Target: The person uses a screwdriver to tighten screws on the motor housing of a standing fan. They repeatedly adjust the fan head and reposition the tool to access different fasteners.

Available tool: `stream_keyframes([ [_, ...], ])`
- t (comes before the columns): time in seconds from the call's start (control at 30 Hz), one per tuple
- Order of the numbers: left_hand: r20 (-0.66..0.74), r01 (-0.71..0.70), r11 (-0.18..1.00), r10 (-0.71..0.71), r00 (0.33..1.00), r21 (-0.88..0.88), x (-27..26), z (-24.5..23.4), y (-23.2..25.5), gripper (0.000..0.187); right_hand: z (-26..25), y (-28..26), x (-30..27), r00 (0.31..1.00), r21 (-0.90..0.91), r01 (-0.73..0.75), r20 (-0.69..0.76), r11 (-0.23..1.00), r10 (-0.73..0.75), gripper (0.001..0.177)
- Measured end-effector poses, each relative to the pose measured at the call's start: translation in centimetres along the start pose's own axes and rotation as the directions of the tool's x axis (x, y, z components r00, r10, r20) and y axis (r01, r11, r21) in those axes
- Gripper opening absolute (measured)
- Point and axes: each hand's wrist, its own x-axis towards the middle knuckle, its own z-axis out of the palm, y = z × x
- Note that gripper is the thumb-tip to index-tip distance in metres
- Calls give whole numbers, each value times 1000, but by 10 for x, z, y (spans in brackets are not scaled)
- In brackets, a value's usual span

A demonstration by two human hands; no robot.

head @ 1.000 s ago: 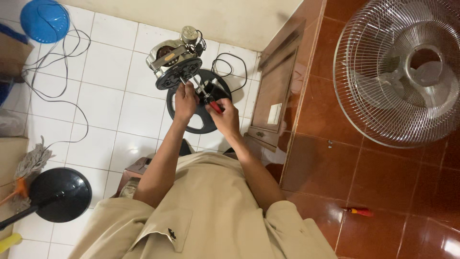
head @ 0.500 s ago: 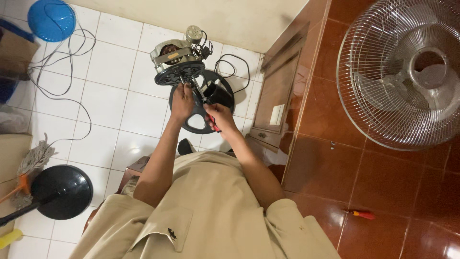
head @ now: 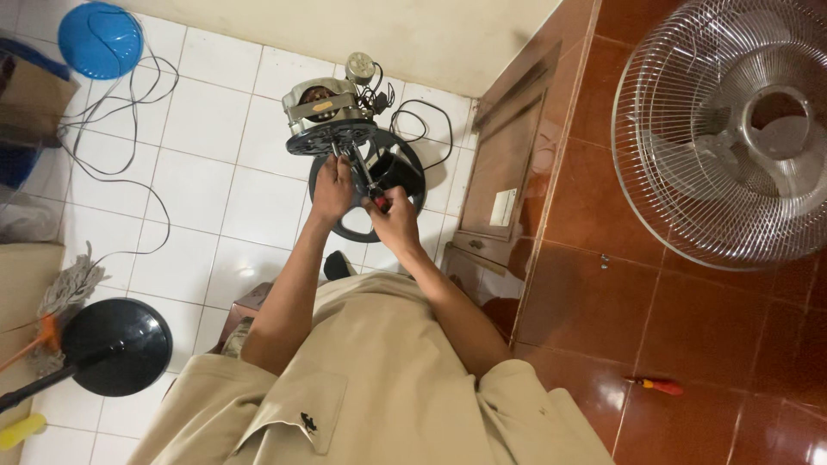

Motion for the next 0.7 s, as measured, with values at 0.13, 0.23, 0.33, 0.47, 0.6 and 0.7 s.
stream_keyframes([
  [0.13,-25,-29,999,30,999,14,0,1,-8,32,3,1,-4,999,-24,-34,41,999,35,30],
  [0.23,-8,-39,999,39,999,19,2,3,-13,31,10,8,-2,958,255,-263,180,930,222,26],
  [0.33,10,-64,997,64,998,35,6,3,-16,31,9,31,7,906,533,-366,391,763,161,33],
  [0.47,38,-77,997,76,996,17,6,-2,-18,31,16,74,14,695,673,-714,715,193,73,44],
  [0.6,52,-62,997,65,997,-47,-1,-4,-14,27,24,108,23,529,502,-848,823,-169,-209,51],
  [0.7,60,-40,990,48,997,-135,-5,-1,-16,26,29,121,23,518,468,-854,811,-228,-272,52],
])
